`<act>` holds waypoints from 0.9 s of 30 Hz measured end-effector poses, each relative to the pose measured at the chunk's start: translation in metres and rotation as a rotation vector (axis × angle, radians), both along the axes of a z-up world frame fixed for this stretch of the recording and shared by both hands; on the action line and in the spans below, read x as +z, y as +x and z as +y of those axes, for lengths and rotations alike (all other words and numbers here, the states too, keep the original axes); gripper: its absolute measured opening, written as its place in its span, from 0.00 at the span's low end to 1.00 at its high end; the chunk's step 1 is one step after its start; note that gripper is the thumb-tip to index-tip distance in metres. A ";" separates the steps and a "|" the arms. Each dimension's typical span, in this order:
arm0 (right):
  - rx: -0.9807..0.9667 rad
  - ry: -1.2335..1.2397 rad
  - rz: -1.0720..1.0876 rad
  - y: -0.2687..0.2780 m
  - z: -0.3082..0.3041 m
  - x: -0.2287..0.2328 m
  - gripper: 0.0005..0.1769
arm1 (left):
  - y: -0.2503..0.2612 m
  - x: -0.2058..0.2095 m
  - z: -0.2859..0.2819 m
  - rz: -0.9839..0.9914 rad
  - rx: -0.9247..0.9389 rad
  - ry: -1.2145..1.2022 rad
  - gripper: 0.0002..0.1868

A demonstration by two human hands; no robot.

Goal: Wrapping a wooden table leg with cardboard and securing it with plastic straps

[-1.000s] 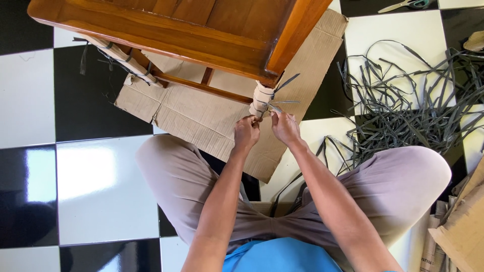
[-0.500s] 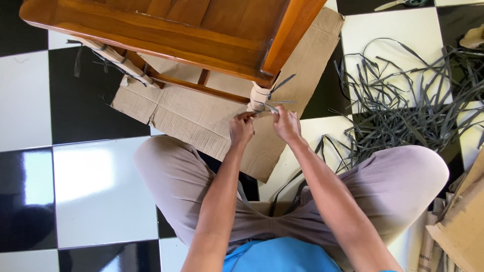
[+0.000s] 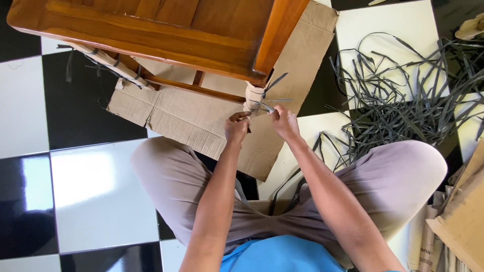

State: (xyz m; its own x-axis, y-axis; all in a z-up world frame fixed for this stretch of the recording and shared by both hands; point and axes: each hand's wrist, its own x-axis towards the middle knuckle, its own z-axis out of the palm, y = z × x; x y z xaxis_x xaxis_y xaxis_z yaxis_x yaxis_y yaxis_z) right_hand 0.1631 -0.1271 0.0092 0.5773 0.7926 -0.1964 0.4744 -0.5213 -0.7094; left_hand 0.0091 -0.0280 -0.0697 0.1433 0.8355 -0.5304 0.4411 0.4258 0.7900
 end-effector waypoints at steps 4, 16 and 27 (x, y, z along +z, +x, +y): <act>-0.040 -0.071 0.119 -0.007 -0.010 -0.007 0.12 | 0.001 0.024 -0.024 -0.281 0.128 -0.177 0.12; 0.147 -0.097 0.336 -0.029 -0.022 0.022 0.12 | 0.006 0.055 -0.040 -0.434 0.056 -0.288 0.14; -0.046 0.096 0.225 -0.015 -0.012 0.011 0.11 | 0.007 0.063 -0.047 -0.106 -0.070 0.123 0.08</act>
State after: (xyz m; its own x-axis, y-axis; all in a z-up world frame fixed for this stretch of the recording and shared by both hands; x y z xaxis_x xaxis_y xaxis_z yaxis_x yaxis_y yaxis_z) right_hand 0.1476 -0.1389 0.0206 0.5635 0.7877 -0.2489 0.2762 -0.4636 -0.8419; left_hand 0.0158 -0.0754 -0.0068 0.2532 0.8790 -0.4040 0.3781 0.2944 0.8777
